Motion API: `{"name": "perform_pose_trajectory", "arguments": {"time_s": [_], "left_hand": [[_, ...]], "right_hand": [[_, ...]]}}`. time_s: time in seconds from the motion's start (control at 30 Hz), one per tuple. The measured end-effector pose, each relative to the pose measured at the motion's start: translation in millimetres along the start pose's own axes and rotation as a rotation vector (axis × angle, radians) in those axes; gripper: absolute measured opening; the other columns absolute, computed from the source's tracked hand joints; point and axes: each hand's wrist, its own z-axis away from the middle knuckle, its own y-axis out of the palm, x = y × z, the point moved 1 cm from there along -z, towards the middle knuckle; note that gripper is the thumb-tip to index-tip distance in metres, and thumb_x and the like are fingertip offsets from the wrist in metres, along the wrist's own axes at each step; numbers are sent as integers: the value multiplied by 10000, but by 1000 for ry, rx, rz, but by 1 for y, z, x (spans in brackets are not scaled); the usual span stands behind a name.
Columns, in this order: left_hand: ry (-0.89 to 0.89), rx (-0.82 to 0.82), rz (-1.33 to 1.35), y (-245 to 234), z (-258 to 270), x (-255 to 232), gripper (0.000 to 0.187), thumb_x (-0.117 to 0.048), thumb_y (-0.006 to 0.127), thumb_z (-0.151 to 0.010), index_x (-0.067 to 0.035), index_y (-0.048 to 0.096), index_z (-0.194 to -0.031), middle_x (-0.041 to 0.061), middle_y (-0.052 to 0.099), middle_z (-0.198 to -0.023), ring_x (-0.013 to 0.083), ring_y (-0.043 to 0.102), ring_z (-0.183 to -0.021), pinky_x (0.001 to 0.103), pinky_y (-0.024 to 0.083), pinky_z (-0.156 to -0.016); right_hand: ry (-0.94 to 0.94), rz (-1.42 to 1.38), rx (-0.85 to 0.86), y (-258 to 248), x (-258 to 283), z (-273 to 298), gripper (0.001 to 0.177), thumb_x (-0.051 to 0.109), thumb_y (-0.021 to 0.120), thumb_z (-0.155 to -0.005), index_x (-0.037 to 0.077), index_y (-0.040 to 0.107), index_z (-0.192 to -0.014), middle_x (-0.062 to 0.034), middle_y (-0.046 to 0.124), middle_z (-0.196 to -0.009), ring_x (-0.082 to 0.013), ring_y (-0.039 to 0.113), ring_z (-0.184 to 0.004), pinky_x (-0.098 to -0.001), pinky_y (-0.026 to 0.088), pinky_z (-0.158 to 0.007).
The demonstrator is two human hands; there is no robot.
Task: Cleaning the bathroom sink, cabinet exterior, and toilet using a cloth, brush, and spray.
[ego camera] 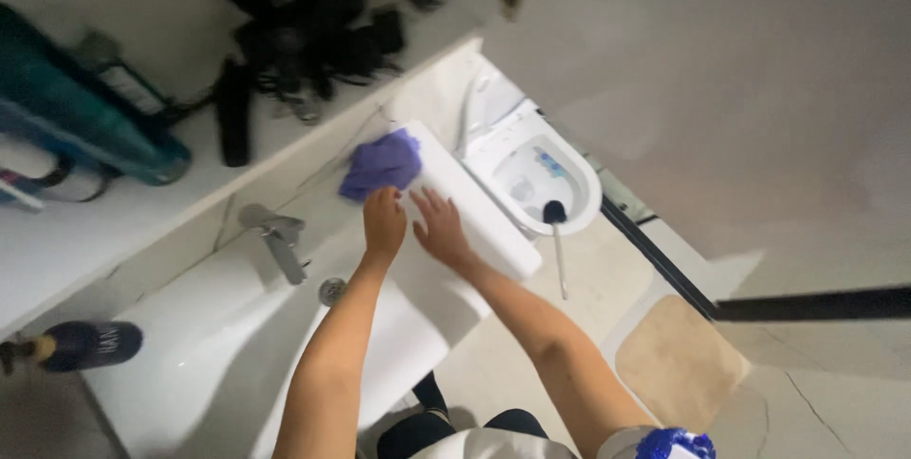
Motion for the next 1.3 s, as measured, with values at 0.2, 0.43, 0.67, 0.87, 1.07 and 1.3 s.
{"name": "perform_pose_trajectory", "arguments": {"time_s": [0.2, 0.43, 0.67, 0.87, 1.07, 1.3], "left_hand": [[-98, 3, 241, 3, 91, -102, 123, 13, 641, -841, -33, 637, -955, 122, 642, -901, 321, 608, -903, 462, 490, -841], [-203, 64, 494, 49, 191, -258, 101, -72, 727, -820, -44, 676, -902, 81, 687, -820, 241, 667, -780, 381, 551, -748], [-274, 247, 724, 92, 269, -414, 209, -98, 664, -891, -51, 684, -1093, 94, 756, -1010, 205, 730, -914, 351, 577, -832], [-190, 385, 700, 124, 303, -483, 332, -100, 614, -940, -63, 643, -1268, 124, 730, -1202, 239, 730, -953, 377, 568, -860], [-248, 496, 694, 159, 291, -515, 406, -65, 567, -955, -79, 604, -1359, 133, 693, -1315, 237, 733, -1002, 362, 599, -851], [-275, 500, 692, 228, 242, -524, 480, -48, 538, -961, -116, 579, -1434, 133, 685, -1336, 244, 727, -1012, 359, 583, -864]], "right_hand": [[119, -302, -126, -74, -1, 131, 576, 192, 663, -934, 145, 497, -1484, -191, 444, -1576, -398, 390, -1457, -607, 262, -1203], [245, -286, -201, -152, -58, 297, 487, 188, 674, -925, 147, 581, -1401, -164, 502, -1538, -380, 444, -1446, -606, 254, -1194], [311, -155, -283, -219, -125, 427, 593, 155, 660, -922, 137, 507, -1494, -175, 453, -1580, -407, 369, -1494, -614, 233, -1198], [416, -148, -297, -256, -165, 486, 625, 151, 660, -911, 153, 494, -1514, -205, 419, -1590, -425, 343, -1483, -606, 226, -1196], [487, -166, -285, -267, -210, 483, 630, 165, 653, -920, 138, 477, -1525, -227, 415, -1577, -441, 335, -1481, -609, 210, -1197], [512, -129, -240, -276, -285, 438, 624, 208, 655, -921, 138, 485, -1517, -232, 416, -1571, -446, 346, -1460, -606, 217, -1194]]}}
